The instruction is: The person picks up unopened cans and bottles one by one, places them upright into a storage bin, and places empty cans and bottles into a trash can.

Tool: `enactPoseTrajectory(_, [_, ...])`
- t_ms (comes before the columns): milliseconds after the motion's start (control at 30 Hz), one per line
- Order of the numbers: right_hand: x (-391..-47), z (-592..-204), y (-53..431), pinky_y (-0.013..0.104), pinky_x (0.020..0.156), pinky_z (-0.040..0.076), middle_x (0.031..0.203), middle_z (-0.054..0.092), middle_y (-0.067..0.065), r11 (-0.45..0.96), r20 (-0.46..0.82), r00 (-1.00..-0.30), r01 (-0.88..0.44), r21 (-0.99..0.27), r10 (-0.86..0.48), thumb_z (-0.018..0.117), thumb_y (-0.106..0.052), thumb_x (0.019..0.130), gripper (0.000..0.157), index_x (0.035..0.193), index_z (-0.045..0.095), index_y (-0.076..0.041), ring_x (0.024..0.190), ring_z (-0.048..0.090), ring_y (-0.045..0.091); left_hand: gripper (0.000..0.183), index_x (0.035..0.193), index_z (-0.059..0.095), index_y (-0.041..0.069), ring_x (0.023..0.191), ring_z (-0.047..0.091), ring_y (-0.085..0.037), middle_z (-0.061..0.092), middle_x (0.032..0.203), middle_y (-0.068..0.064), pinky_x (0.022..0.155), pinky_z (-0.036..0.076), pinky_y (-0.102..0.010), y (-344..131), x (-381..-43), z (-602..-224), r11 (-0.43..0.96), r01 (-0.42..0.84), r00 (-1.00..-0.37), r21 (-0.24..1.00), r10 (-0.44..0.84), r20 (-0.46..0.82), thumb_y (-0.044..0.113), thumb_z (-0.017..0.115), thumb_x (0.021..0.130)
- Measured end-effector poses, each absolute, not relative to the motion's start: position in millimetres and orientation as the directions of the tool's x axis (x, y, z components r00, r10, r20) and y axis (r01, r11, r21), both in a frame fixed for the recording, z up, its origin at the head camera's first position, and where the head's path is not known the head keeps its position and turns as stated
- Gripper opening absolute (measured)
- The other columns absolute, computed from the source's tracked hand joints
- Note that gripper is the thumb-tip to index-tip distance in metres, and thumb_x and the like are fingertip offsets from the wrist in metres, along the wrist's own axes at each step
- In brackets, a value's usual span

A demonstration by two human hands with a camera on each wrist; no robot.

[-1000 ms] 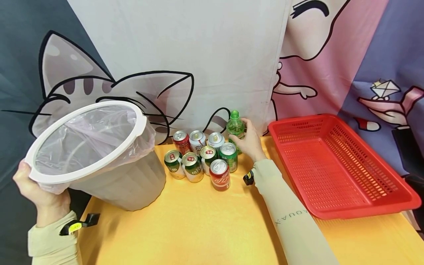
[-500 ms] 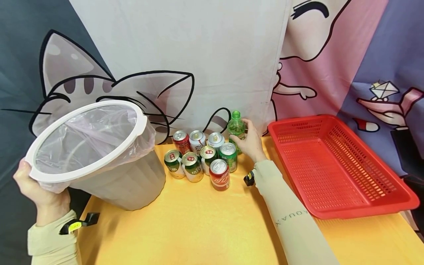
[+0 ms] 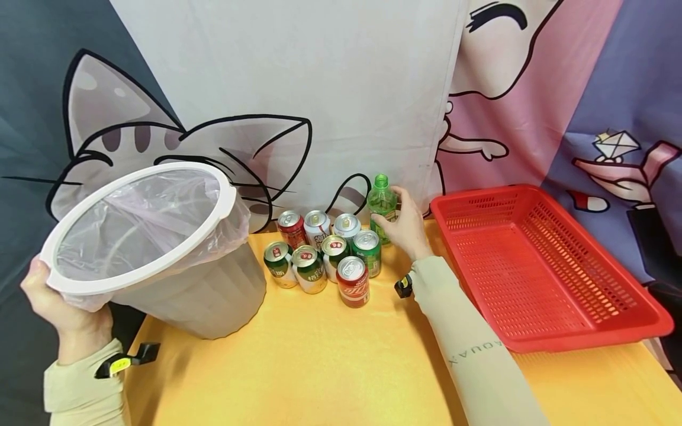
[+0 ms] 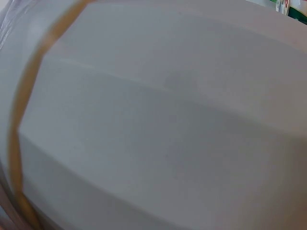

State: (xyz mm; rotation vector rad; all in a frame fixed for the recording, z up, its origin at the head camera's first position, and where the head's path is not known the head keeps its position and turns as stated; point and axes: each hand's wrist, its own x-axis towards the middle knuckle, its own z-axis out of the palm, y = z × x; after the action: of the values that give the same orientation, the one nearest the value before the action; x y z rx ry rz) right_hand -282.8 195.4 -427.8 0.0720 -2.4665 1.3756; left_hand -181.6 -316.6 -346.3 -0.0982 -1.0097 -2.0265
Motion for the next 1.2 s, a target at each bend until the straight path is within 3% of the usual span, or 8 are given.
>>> enactPoseTrajectory(133, [-282,-420,197,0.053,0.102,0.054,0.140,0.056,0.025,0.543,0.323,-0.940,-0.214,-0.812,0.113,0.081,-0.021,0.089,0.078,0.153,0.038,-0.008,0.119,0.063,0.042,0.033,0.109,0.065,-0.001,0.093,0.061,-0.023,0.067,0.107,-0.016,0.077,0.051,-0.028,-317,-182,-346,-0.324,0.714,-0.646,0.620,-0.646,0.407,0.019,0.048,0.089])
enactPoseTrajectory(267, [-278,-409,198,0.055,0.100,0.055,0.138,0.056,0.024,0.523,0.350,-0.929,-0.239,-0.818,0.123,0.081,-0.022,0.090,0.077,0.153,0.039,-0.009,0.118,0.064,0.042,0.035,0.109,0.067,0.000,0.092,0.062,-0.022,0.069,0.106,-0.015,0.077,0.051,-0.028,-316,-184,-347,-0.258,0.737,-0.613,0.625,-0.644,0.458,0.022,0.047,0.090])
enactPoseTrajectory(567, [-268,-377,193,0.053,0.099,0.056,0.135,0.057,0.020,0.457,0.421,-0.896,-0.317,-0.831,0.144,0.081,-0.023,0.089,0.074,0.151,0.042,-0.012,0.119,0.062,0.036,0.036,0.112,0.064,-0.002,0.094,0.062,-0.023,0.068,0.109,-0.017,0.078,0.051,-0.029,-312,-183,-345,-0.298,0.729,-0.626,0.617,-0.654,0.424,0.022,0.049,0.090])
enactPoseTrajectory(933, [-247,-325,161,0.043,0.096,0.056,0.129,0.063,0.010,0.397,0.576,-0.805,-0.487,-0.778,0.142,0.084,-0.019,0.086,0.069,0.146,0.049,-0.017,0.117,0.061,0.019,0.033,0.111,0.062,-0.003,0.094,0.061,-0.024,0.066,0.109,-0.017,0.077,0.051,-0.028,-315,-184,-345,-0.382,0.700,-0.672,0.603,-0.638,0.376,0.017,0.050,0.088])
enactPoseTrajectory(1200, [-224,-288,122,0.030,0.089,0.058,0.126,0.064,0.008,0.211,0.658,-0.749,-0.634,-0.744,0.075,0.081,-0.011,0.087,0.062,0.141,0.052,-0.013,0.110,0.063,0.016,0.034,0.110,0.064,-0.002,0.094,0.061,-0.023,0.068,0.108,-0.016,0.078,0.050,-0.028,-312,-184,-347,-0.324,0.720,-0.638,0.613,-0.657,0.402,0.020,0.049,0.089])
